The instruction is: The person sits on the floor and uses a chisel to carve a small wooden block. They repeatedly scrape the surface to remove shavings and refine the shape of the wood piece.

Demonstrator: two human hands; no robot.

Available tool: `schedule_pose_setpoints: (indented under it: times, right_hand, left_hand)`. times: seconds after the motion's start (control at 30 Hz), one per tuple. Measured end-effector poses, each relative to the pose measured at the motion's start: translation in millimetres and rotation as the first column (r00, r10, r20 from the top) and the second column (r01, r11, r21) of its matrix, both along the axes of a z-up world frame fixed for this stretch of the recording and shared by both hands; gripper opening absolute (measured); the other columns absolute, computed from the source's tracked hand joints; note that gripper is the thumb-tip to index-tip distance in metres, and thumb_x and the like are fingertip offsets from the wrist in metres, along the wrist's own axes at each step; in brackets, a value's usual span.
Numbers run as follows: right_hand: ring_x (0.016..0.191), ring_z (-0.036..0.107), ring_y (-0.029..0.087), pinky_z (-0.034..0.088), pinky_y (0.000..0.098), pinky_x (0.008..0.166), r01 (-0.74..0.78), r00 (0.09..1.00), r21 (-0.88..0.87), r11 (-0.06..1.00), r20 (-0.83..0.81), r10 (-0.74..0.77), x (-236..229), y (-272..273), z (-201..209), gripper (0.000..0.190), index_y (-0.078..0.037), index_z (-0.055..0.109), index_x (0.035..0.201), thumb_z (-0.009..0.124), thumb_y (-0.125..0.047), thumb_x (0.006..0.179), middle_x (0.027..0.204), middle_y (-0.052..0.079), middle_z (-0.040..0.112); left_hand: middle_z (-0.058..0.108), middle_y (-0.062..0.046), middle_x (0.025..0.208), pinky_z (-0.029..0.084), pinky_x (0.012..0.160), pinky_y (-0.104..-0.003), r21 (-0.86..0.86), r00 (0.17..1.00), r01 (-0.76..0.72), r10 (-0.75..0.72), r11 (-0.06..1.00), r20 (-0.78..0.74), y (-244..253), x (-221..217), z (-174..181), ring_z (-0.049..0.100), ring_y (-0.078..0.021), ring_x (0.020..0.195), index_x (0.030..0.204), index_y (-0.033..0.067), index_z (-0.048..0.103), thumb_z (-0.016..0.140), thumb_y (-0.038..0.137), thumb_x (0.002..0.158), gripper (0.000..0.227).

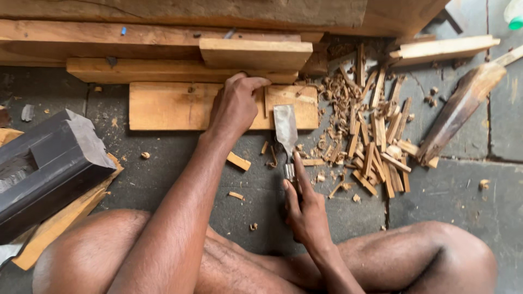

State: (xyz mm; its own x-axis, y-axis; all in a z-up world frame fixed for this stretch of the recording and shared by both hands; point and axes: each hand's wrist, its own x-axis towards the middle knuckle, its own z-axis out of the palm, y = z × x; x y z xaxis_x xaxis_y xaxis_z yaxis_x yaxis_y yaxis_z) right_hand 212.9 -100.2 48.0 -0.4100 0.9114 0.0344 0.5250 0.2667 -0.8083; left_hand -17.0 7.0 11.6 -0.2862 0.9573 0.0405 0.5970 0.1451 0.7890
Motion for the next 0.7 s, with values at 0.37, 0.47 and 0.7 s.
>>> schedule_pose_setpoints:
  times: [0.37,0.47,0.7]
  right_hand:
    - [0.047,0.054,0.009,0.051,0.0319,0.045,0.213,0.974,-0.393,0.895,0.160,-0.161,11,1,0,0.070,-0.028,0.031,0.161,0.061,-0.022,0.099,0.059,0.002,0.059]
    - [0.050,0.053,0.010,0.049,0.0322,0.048,0.197,0.977,-0.363,0.911,0.147,-0.153,15,2,-1,0.068,-0.027,0.032,0.162,0.061,-0.022,0.100,0.057,0.003,0.058]
    - [0.045,0.056,0.010,0.050,0.0325,0.044,0.213,0.973,-0.430,0.877,0.175,-0.150,15,9,1,0.067,-0.030,0.029,0.161,0.057,-0.026,0.100,0.054,0.002,0.059]
  left_hand:
    - [0.068,-0.027,0.111,0.058,0.075,-0.042,-0.011,0.970,-0.222,0.220,0.975,-0.108,7,31,-15,0.069,-0.0322,0.096,0.125,-0.0093,0.064,0.088,0.020,0.078,0.060]
    - [0.076,-0.018,0.095,0.061,0.065,-0.036,-0.067,0.972,-0.236,0.237,0.969,0.003,9,32,-15,0.074,-0.0226,0.081,0.103,-0.0032,0.072,0.080,0.009,0.082,0.026]
    - [0.077,-0.011,0.079,0.055,0.045,-0.026,-0.362,0.885,-0.223,0.343,0.905,0.314,15,12,5,0.072,-0.0107,0.056,0.090,0.0017,0.074,0.081,0.011,0.084,0.013]
